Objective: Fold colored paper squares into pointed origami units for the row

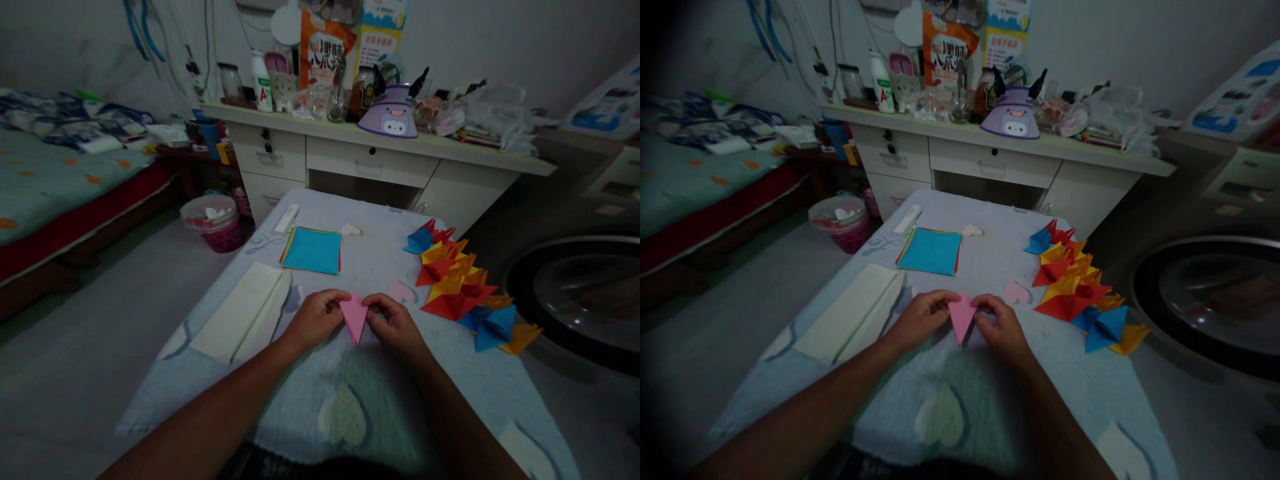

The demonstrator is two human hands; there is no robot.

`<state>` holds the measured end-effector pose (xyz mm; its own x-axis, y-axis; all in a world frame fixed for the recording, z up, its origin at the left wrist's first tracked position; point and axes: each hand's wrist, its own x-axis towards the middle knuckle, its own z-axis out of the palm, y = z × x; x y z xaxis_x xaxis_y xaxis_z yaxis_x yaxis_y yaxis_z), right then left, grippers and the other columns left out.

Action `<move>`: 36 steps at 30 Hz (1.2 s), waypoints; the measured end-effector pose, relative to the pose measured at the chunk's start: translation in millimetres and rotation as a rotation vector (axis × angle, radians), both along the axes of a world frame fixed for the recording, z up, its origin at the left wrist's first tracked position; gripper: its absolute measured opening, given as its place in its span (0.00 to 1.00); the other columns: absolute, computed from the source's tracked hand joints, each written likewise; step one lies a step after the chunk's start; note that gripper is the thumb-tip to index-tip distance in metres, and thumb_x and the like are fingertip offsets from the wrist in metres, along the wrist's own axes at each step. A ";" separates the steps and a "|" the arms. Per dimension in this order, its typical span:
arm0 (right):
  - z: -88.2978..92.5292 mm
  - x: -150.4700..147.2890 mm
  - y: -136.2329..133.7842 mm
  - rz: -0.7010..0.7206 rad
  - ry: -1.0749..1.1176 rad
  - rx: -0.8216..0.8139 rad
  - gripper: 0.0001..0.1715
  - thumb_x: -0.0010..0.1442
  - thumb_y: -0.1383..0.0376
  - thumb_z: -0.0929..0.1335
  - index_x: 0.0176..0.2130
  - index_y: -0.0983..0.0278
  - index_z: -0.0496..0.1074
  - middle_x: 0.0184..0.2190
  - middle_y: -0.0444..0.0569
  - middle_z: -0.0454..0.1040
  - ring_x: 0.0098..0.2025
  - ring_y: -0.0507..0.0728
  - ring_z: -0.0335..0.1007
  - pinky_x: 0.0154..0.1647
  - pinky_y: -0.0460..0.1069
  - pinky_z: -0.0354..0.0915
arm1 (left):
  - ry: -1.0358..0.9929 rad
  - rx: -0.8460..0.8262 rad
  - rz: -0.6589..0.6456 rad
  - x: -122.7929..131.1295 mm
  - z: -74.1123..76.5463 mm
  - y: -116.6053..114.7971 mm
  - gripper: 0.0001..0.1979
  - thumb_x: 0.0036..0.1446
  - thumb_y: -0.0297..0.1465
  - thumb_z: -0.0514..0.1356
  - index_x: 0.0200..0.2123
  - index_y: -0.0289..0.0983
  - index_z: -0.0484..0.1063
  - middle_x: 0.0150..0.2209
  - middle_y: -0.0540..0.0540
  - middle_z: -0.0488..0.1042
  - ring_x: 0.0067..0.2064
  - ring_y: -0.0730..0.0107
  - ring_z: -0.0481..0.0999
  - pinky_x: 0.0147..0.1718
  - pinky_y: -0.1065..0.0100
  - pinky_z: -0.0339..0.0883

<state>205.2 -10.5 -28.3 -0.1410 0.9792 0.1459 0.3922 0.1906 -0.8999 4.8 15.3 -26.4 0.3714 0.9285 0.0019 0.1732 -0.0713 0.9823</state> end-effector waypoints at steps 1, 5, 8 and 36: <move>-0.4 0.3 0.1 0.000 0.000 -0.005 0.12 0.55 0.65 0.66 0.41 0.62 0.72 0.37 0.48 0.73 0.41 0.57 0.69 0.45 0.52 0.63 | 0.005 0.000 0.000 -0.1 -1.7 0.3 0.18 0.51 0.25 0.56 0.45 0.34 0.75 0.40 0.43 0.79 0.39 0.66 0.77 0.42 0.66 0.69; -0.8 0.9 0.4 0.006 0.015 -0.024 0.12 0.55 0.65 0.66 0.41 0.62 0.71 0.39 0.49 0.74 0.43 0.58 0.70 0.48 0.54 0.64 | 0.016 0.016 -0.013 -0.8 -6.7 1.8 0.19 0.51 0.24 0.56 0.47 0.34 0.75 0.40 0.43 0.79 0.38 0.67 0.77 0.40 0.66 0.69; -1.1 1.4 0.7 0.006 0.014 -0.024 0.11 0.56 0.64 0.66 0.41 0.62 0.72 0.39 0.49 0.75 0.44 0.59 0.71 0.49 0.55 0.64 | 0.068 0.050 0.000 -1.5 -5.7 2.3 0.19 0.51 0.26 0.57 0.47 0.35 0.75 0.40 0.43 0.79 0.37 0.67 0.77 0.39 0.66 0.69; 1.4 -0.1 -0.3 -0.012 -0.188 0.044 0.12 0.56 0.64 0.65 0.40 0.62 0.74 0.38 0.49 0.73 0.44 0.59 0.67 0.47 0.53 0.61 | 0.320 0.221 -0.079 -4.7 12.0 -4.9 0.14 0.55 0.29 0.55 0.44 0.36 0.74 0.34 0.47 0.78 0.34 0.69 0.75 0.34 0.70 0.64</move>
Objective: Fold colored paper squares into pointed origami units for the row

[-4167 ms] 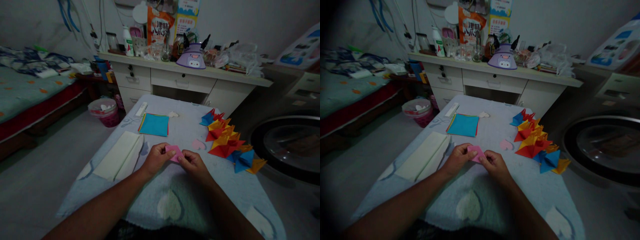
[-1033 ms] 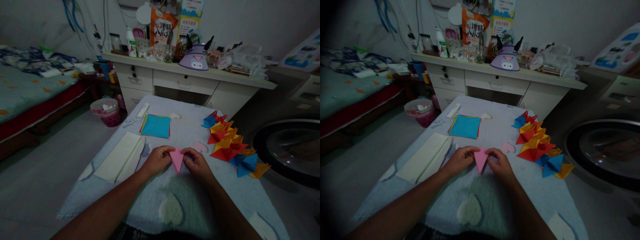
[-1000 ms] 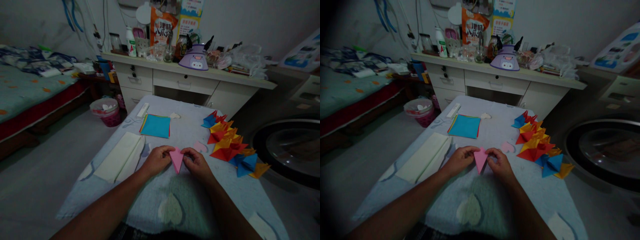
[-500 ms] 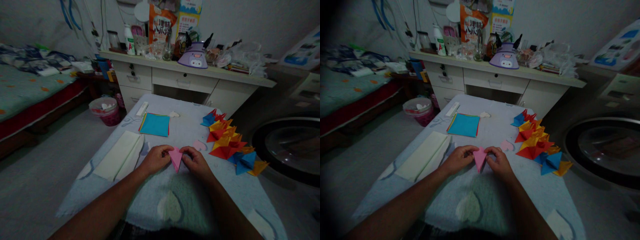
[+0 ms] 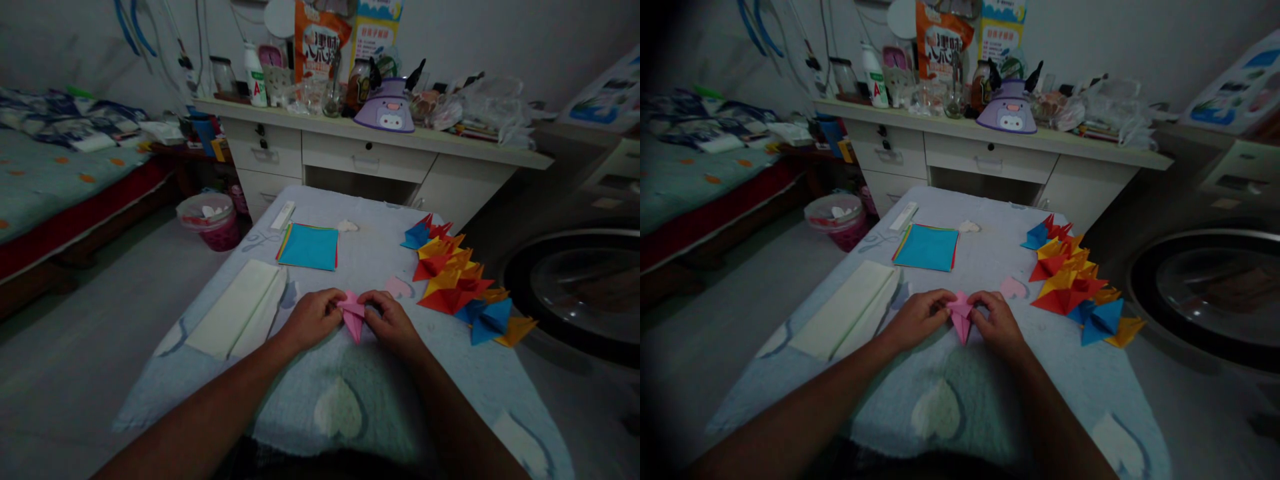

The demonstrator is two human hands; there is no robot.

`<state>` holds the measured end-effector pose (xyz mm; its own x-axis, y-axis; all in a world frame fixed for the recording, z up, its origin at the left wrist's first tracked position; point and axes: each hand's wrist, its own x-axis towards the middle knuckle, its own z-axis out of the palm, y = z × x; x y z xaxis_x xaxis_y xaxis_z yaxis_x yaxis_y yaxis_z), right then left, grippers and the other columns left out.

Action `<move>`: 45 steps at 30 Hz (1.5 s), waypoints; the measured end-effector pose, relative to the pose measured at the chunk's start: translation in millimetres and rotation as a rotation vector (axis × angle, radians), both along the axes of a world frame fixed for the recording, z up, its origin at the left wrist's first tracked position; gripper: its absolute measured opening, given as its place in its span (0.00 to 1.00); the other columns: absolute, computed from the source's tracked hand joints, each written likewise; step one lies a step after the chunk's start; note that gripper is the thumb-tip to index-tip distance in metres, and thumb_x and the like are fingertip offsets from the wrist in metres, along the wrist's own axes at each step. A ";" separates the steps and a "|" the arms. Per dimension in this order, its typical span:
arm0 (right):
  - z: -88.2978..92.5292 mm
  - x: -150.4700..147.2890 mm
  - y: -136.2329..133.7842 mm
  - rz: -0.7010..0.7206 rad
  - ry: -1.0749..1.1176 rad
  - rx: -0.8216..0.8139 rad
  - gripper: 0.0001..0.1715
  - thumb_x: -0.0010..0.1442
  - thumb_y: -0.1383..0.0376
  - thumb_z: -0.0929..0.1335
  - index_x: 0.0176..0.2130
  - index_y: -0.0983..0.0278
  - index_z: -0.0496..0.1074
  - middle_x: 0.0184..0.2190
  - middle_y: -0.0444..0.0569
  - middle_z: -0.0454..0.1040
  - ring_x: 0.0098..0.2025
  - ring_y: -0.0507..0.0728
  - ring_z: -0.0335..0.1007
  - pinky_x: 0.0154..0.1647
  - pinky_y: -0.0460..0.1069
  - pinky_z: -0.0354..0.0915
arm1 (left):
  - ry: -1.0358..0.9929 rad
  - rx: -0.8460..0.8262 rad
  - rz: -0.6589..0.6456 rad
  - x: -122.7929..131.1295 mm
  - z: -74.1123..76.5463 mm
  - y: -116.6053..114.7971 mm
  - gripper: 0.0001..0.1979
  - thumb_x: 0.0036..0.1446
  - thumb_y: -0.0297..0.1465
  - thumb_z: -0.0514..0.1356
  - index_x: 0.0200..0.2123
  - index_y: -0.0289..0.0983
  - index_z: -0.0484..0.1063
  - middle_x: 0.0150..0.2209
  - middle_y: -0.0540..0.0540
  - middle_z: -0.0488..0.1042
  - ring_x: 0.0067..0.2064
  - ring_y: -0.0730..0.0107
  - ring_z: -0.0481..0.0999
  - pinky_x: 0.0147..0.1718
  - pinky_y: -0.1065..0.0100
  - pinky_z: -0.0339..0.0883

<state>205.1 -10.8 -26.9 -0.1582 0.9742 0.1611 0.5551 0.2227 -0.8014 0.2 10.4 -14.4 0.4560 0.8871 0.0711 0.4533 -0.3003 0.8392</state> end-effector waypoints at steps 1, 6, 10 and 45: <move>-0.8 -0.1 0.4 -0.002 -0.008 -0.001 0.11 0.57 0.63 0.65 0.40 0.62 0.74 0.37 0.49 0.73 0.44 0.59 0.67 0.47 0.53 0.62 | 0.007 0.011 -0.002 0.0 0.7 -0.5 0.13 0.56 0.29 0.55 0.44 0.36 0.74 0.34 0.47 0.78 0.34 0.69 0.75 0.34 0.70 0.64; -3.6 -1.0 3.0 0.020 -0.063 0.021 0.10 0.61 0.63 0.64 0.38 0.61 0.75 0.36 0.48 0.75 0.43 0.59 0.67 0.47 0.54 0.60 | 0.074 0.052 -0.016 1.6 2.9 -2.2 0.11 0.59 0.30 0.54 0.41 0.38 0.73 0.33 0.48 0.77 0.34 0.68 0.75 0.33 0.70 0.62; -4.4 -2.3 4.7 0.046 -0.141 0.073 0.10 0.62 0.63 0.64 0.37 0.62 0.74 0.36 0.49 0.74 0.42 0.58 0.66 0.46 0.54 0.59 | 0.141 0.111 -0.010 4.5 0.2 -1.1 0.08 0.60 0.30 0.53 0.36 0.37 0.73 0.32 0.48 0.75 0.34 0.68 0.73 0.33 0.70 0.61; -6.7 -23.6 -2.6 -0.235 -0.631 0.070 0.08 0.59 0.62 0.66 0.40 0.58 0.73 0.41 0.52 0.67 0.44 0.63 0.58 0.44 0.58 0.52 | 0.488 0.508 -0.124 8.9 -15.8 -4.0 0.09 0.61 0.34 0.58 0.37 0.38 0.77 0.35 0.44 0.73 0.38 0.64 0.68 0.39 0.63 0.62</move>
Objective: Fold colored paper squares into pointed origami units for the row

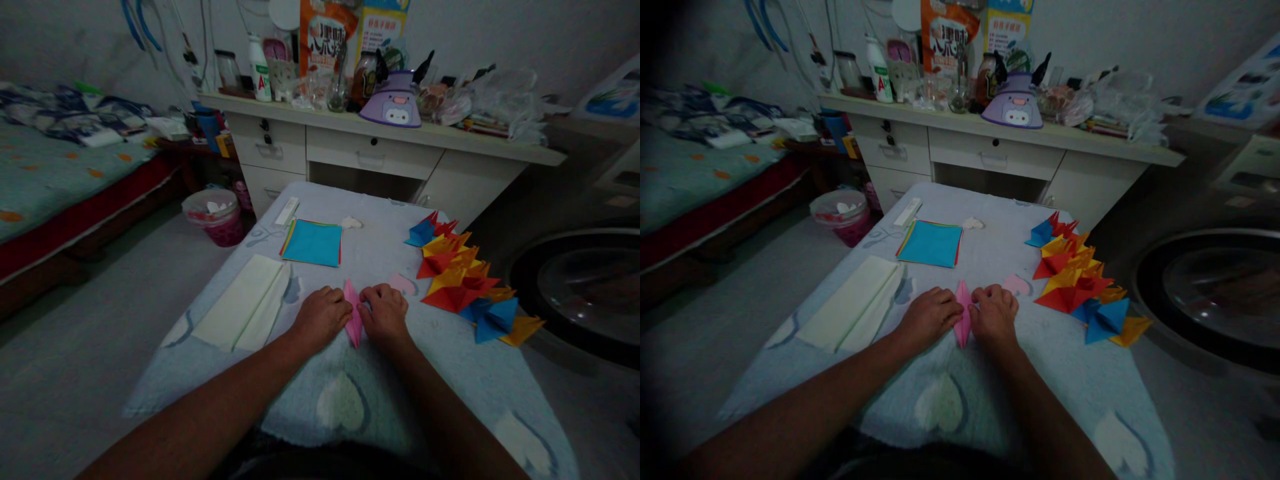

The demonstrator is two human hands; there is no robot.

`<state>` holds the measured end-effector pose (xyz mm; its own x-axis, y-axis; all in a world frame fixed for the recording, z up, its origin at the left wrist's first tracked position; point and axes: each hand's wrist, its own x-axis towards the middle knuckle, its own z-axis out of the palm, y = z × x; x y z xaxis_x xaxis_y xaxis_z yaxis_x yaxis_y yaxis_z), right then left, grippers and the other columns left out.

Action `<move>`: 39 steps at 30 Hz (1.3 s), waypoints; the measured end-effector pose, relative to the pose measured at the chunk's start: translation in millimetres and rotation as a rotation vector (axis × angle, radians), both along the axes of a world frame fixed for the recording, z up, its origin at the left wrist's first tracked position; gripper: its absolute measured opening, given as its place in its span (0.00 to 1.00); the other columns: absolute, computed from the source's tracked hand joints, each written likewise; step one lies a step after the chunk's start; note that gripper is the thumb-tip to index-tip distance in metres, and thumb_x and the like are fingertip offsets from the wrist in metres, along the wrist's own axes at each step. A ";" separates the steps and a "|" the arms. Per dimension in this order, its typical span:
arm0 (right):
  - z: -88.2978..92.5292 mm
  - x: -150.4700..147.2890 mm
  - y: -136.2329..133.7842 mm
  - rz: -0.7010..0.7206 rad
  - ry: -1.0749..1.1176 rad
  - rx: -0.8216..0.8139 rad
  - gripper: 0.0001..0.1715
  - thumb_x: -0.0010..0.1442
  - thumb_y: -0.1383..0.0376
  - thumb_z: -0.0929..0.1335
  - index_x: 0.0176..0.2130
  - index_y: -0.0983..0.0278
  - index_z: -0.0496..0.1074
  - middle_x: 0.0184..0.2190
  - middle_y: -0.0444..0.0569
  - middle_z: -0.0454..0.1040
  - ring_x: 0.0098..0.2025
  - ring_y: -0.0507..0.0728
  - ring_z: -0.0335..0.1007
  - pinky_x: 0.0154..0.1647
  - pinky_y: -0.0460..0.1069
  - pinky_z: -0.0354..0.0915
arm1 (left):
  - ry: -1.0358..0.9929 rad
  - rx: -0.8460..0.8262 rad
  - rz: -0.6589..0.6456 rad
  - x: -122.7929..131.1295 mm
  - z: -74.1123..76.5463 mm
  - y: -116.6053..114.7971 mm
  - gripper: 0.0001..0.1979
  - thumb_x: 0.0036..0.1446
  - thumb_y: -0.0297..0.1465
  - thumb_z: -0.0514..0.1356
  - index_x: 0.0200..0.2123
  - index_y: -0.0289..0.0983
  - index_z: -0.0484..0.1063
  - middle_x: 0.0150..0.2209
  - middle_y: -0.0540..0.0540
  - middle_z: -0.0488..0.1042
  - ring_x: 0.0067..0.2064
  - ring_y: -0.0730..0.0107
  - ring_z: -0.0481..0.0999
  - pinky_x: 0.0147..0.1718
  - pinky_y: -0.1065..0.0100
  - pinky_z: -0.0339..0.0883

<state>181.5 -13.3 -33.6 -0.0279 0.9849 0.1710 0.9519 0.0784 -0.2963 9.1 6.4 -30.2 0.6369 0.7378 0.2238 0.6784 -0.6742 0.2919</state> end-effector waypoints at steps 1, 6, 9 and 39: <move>0.0 0.7 0.1 -0.004 -0.001 -0.005 0.08 0.59 0.62 0.66 0.40 0.57 0.72 0.41 0.52 0.67 0.44 0.64 0.58 0.45 0.58 0.52 | 0.015 0.015 -0.001 -0.1 -0.3 -0.8 0.09 0.62 0.33 0.57 0.37 0.38 0.77 0.35 0.44 0.73 0.38 0.64 0.68 0.38 0.63 0.61; -2.0 5.1 1.8 -0.009 0.004 -0.006 0.09 0.58 0.63 0.66 0.41 0.57 0.72 0.41 0.52 0.67 0.44 0.63 0.58 0.45 0.58 0.52 | 0.057 0.047 -0.001 -0.8 0.5 -4.5 0.09 0.63 0.31 0.56 0.36 0.38 0.76 0.35 0.44 0.74 0.39 0.63 0.68 0.37 0.63 0.61; -3.8 7.3 3.0 -0.003 0.009 0.014 0.09 0.58 0.64 0.66 0.41 0.56 0.72 0.41 0.52 0.68 0.44 0.63 0.58 0.45 0.58 0.52 | 0.062 0.060 -0.012 -0.9 2.2 -6.2 0.08 0.63 0.31 0.56 0.36 0.38 0.76 0.36 0.44 0.74 0.40 0.62 0.69 0.37 0.62 0.61; 9.4 -2.7 -5.5 -0.008 0.011 -0.042 0.07 0.56 0.62 0.66 0.34 0.64 0.71 0.38 0.53 0.67 0.43 0.63 0.58 0.42 0.55 0.51 | -0.192 -0.064 0.032 -4.1 -1.6 2.1 0.10 0.55 0.30 0.62 0.41 0.36 0.72 0.43 0.43 0.71 0.48 0.59 0.67 0.49 0.59 0.62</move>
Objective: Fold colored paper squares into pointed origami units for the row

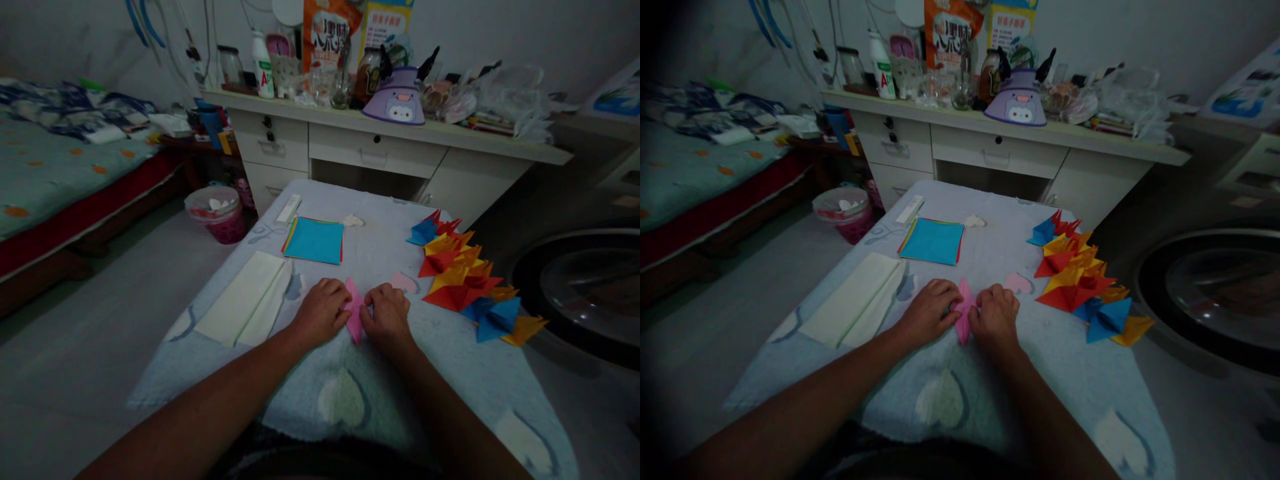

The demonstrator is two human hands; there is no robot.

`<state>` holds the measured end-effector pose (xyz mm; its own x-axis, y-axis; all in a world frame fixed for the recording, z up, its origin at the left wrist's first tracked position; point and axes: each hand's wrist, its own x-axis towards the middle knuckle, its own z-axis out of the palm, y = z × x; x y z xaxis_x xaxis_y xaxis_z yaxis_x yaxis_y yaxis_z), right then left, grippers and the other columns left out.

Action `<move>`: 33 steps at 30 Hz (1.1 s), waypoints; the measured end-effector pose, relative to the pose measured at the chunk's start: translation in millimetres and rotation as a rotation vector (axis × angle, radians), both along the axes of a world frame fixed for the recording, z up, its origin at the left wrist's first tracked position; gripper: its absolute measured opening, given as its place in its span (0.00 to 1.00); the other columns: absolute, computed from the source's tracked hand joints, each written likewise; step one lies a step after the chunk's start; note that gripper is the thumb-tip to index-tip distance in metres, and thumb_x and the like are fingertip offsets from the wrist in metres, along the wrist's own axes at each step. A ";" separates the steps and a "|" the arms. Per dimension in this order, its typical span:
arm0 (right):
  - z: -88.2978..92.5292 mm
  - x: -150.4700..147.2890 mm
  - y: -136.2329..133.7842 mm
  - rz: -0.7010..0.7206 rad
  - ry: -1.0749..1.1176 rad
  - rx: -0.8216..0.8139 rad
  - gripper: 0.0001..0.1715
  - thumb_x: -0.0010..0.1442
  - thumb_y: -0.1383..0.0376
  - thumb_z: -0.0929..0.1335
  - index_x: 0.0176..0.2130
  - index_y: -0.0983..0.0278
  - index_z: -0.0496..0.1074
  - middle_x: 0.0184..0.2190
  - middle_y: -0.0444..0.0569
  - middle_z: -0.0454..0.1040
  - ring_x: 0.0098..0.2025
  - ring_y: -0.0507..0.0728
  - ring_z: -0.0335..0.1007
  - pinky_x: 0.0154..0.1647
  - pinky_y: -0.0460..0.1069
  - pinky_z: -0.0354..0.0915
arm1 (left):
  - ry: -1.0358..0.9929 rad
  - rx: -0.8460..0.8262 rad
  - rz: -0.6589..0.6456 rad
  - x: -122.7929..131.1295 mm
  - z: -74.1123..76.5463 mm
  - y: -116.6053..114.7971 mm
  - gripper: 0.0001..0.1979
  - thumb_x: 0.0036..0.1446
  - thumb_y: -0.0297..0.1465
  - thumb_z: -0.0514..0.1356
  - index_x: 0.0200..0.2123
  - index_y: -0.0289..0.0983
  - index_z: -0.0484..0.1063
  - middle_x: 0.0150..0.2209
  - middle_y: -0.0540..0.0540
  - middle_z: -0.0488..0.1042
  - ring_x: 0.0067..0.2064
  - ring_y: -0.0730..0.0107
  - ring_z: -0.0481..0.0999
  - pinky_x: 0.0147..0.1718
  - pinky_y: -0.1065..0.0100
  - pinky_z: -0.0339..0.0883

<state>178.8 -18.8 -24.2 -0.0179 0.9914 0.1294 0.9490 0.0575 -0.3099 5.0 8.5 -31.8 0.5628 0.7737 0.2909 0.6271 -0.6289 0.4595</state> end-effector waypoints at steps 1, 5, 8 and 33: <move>-1.4 1.0 0.8 0.004 0.027 0.002 0.06 0.56 0.63 0.66 0.33 0.63 0.71 0.38 0.53 0.67 0.43 0.63 0.58 0.42 0.55 0.51 | 0.003 -0.003 0.002 0.1 0.5 0.1 0.09 0.55 0.30 0.62 0.41 0.36 0.73 0.42 0.43 0.71 0.47 0.59 0.67 0.48 0.59 0.62; -5.8 6.1 4.3 0.028 0.198 0.027 0.03 0.54 0.65 0.66 0.31 0.63 0.68 0.35 0.50 0.69 0.42 0.62 0.60 0.42 0.55 0.53 | 0.005 -0.024 0.022 0.3 3.5 0.6 0.08 0.54 0.31 0.63 0.38 0.36 0.74 0.38 0.44 0.70 0.42 0.60 0.68 0.44 0.60 0.62; -6.8 8.1 6.7 0.108 0.429 0.042 0.02 0.52 0.66 0.65 0.29 0.62 0.66 0.31 0.47 0.68 0.38 0.59 0.62 0.41 0.53 0.56 | -0.042 -0.057 0.045 0.5 6.2 0.4 0.03 0.54 0.29 0.62 0.33 0.36 0.73 0.35 0.46 0.70 0.40 0.63 0.68 0.41 0.63 0.62; 2.6 5.5 -1.1 0.158 0.883 0.175 0.10 0.58 0.65 0.66 0.43 0.60 0.67 0.40 0.47 0.69 0.38 0.55 0.64 0.40 0.50 0.62 | -0.930 -0.911 0.131 5.4 5.3 7.7 0.12 0.49 0.38 0.63 0.26 0.33 0.71 0.19 0.53 0.67 0.20 0.79 0.64 0.21 0.74 0.57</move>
